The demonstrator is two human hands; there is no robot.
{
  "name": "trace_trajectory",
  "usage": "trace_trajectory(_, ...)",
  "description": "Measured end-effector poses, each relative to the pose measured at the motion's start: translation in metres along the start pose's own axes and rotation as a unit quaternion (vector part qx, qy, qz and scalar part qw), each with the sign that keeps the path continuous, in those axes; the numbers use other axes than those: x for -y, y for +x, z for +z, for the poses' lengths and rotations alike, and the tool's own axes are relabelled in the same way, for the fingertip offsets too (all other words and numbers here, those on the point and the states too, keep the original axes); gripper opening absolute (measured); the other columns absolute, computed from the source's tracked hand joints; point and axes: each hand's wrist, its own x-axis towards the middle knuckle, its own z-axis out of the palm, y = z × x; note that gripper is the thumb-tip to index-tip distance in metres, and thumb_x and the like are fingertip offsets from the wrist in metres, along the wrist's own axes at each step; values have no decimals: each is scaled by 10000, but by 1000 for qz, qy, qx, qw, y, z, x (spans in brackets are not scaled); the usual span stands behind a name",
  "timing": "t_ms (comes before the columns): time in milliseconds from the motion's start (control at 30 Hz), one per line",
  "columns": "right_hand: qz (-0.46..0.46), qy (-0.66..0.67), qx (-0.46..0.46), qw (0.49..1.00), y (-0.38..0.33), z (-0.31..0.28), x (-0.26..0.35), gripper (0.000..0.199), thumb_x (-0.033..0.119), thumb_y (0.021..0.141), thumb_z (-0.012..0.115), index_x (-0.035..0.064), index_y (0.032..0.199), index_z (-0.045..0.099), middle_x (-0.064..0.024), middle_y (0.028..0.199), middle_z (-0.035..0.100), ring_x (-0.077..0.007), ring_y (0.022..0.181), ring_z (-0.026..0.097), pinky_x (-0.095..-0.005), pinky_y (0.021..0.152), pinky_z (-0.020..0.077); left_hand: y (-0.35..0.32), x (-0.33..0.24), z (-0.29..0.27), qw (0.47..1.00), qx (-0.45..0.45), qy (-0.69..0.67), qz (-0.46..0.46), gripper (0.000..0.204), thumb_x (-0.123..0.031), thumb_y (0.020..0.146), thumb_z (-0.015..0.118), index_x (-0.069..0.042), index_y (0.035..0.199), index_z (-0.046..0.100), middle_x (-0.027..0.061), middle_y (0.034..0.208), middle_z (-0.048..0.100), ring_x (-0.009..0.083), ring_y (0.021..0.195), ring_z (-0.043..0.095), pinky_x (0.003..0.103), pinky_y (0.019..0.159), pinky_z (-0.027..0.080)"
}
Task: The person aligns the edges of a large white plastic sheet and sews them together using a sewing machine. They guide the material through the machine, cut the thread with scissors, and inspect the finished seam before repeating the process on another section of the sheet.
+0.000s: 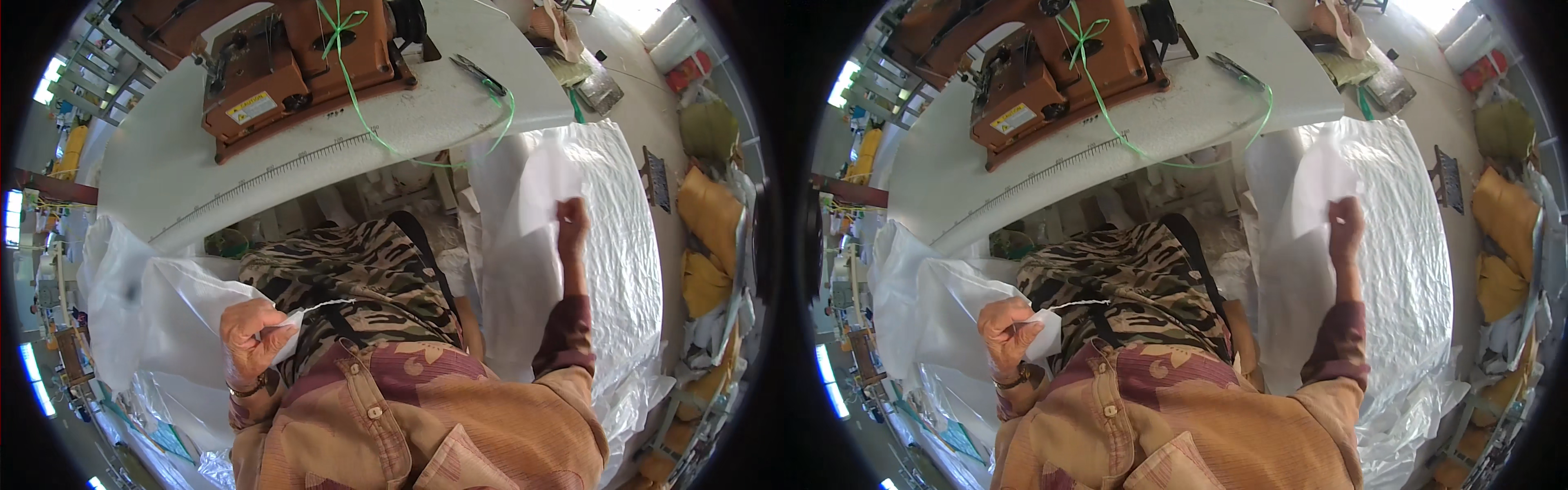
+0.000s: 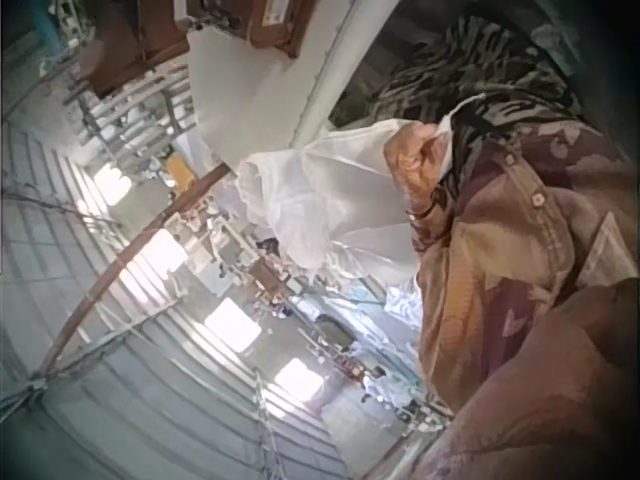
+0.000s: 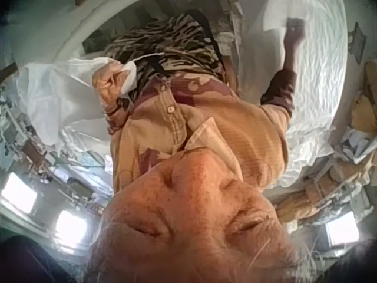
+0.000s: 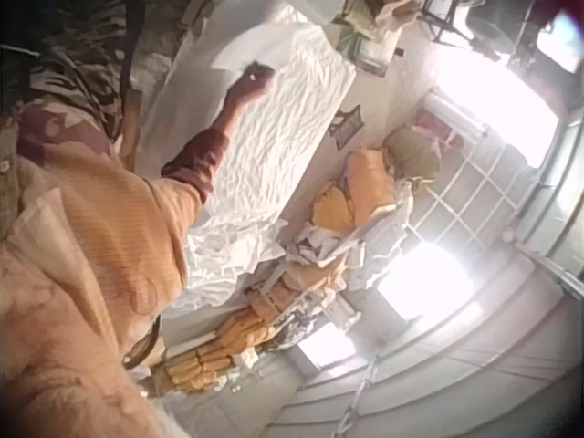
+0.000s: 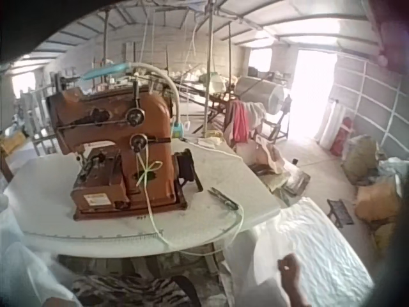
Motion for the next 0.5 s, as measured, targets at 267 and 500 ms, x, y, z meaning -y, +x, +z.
trace_trajectory(267, 4, 115, 113, 987, -27, -105, 147, 109, -31, 865, 604, 62, 919, 592, 57, 798, 501, -33, 696, 488, -199, 594, 407, 3, -24, -6, 966, 99, -160, 179, 337, -298, 817, 760, -71, 619, 610, 40, 561, 533, 212, 430, 489, 330, 418, 323)
trace_trajectory(500, -52, 315, 549, 773, -83, -12, 260, 134, 72, 885, 620, 42, 1013, 602, -6, 911, 621, -101, 847, 574, -265, 771, 474, 15, -51, 12, 976, 176, -7, 125, 360, -13, 825, 659, -6, 1185, 631, 113, 625, 603, 290, 505, 571, 352, 477, 443)
